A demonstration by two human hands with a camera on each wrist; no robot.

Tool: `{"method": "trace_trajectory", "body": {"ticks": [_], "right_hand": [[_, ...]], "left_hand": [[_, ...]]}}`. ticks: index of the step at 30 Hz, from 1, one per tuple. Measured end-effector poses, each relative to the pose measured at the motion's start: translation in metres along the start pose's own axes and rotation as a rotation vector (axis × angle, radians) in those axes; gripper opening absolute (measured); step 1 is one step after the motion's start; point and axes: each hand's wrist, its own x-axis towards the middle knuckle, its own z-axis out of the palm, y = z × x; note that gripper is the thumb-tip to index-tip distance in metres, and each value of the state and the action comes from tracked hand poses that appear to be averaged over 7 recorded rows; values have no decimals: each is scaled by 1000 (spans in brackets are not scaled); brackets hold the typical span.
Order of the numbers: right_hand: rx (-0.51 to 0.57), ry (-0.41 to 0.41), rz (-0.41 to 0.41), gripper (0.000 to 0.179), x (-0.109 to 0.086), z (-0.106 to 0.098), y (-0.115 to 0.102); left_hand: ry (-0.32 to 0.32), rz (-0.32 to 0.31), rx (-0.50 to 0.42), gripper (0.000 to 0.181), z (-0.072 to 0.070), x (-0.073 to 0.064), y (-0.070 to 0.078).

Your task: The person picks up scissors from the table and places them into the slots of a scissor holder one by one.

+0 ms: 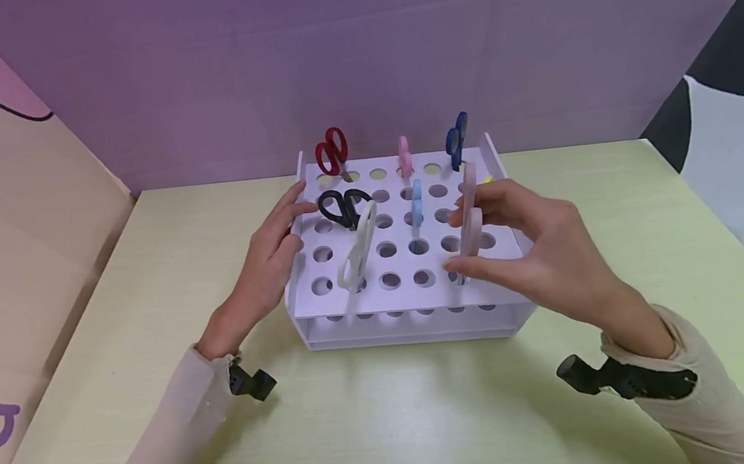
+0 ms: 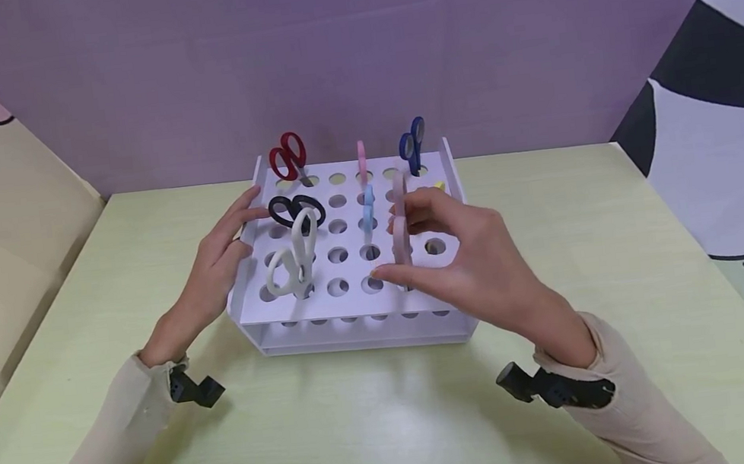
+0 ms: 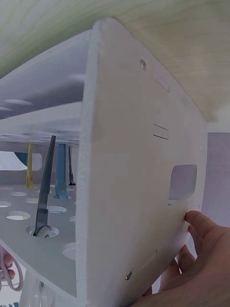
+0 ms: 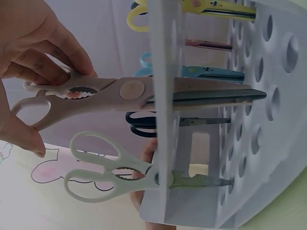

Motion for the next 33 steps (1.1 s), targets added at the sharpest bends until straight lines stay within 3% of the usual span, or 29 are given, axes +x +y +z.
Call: {"method": "trace_trajectory", "body": {"ticks": [13, 21, 33], "right_hand": [[29, -18, 41, 54, -3, 1, 8], [-72, -30, 56, 52, -3, 5, 10], [-79, -33, 35, 48, -1, 6, 15]], "left_hand": [[-5, -2, 10, 45, 1, 1, 3], [2, -15, 19, 45, -1, -1, 2], [-1, -14, 8, 45, 0, 0, 1]]}}
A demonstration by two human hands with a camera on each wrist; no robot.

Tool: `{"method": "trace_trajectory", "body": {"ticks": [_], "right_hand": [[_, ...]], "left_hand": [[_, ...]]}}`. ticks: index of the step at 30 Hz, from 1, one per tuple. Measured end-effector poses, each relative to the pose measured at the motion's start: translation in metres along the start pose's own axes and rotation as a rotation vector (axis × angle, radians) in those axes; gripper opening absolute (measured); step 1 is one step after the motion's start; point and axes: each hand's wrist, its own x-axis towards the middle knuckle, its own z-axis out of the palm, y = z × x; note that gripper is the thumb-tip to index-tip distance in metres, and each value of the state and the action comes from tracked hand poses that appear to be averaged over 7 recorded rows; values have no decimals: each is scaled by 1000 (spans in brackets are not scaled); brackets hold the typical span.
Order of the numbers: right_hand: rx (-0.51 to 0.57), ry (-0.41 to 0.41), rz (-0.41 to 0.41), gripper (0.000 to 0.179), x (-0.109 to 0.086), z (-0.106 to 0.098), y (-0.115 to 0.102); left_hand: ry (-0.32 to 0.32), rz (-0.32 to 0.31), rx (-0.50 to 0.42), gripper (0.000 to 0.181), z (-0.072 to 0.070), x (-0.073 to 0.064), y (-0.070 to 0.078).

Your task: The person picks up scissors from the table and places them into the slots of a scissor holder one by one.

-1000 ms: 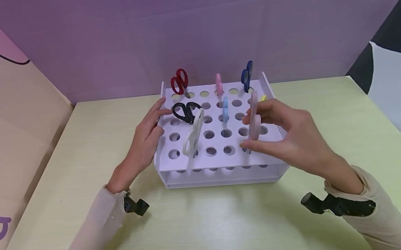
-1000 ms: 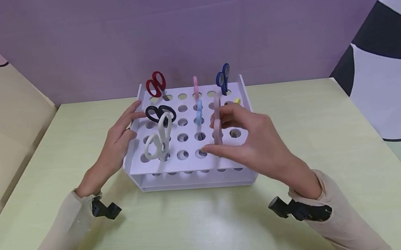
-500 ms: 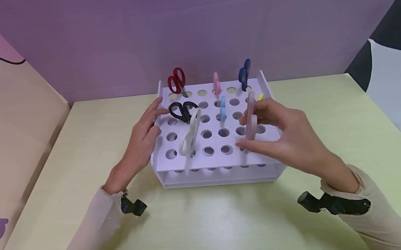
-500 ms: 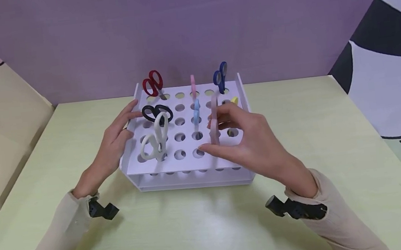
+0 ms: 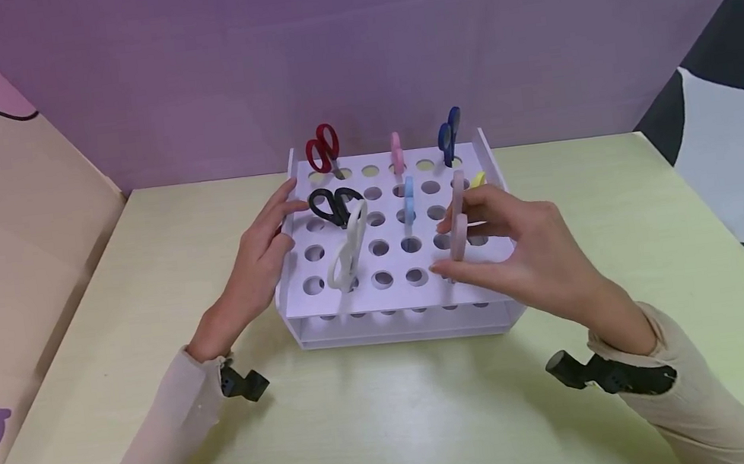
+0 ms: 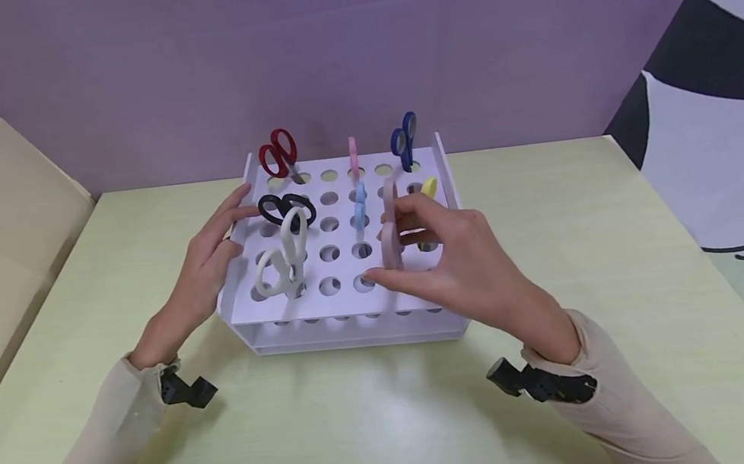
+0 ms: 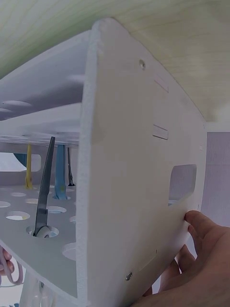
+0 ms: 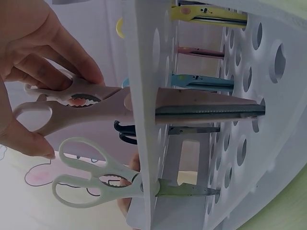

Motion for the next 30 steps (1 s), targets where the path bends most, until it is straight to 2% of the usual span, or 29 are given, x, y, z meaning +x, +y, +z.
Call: {"method": "trace_trajectory", "body": {"ticks": [9, 13, 18, 21, 24, 27, 30], "right_hand": [[-44, -11, 22, 52, -1, -2, -1], [-77, 12, -23, 59, -1, -8, -2], [-109, 92, -93, 65, -2, -21, -5], [-139, 144, -96, 58, -5, -30, -5], [-168, 196, -71, 42, -14, -35, -1], [-203, 255, -45, 25, -24, -38, 10], [-249, 286, -18, 17, -34, -43, 25]], "left_hand": [[8, -8, 6, 45, 0, -3, -2], [11, -4, 3, 45, 0, -2, -2], [0, -1, 4, 45, 2, 3, -3], [16, -3, -8, 44, 4, 4, -6], [51, 10, 9, 43, 5, 0, -10], [85, 42, 54, 41, 3, -7, -12], [111, 72, 77, 37, -3, -18, -15]]}}
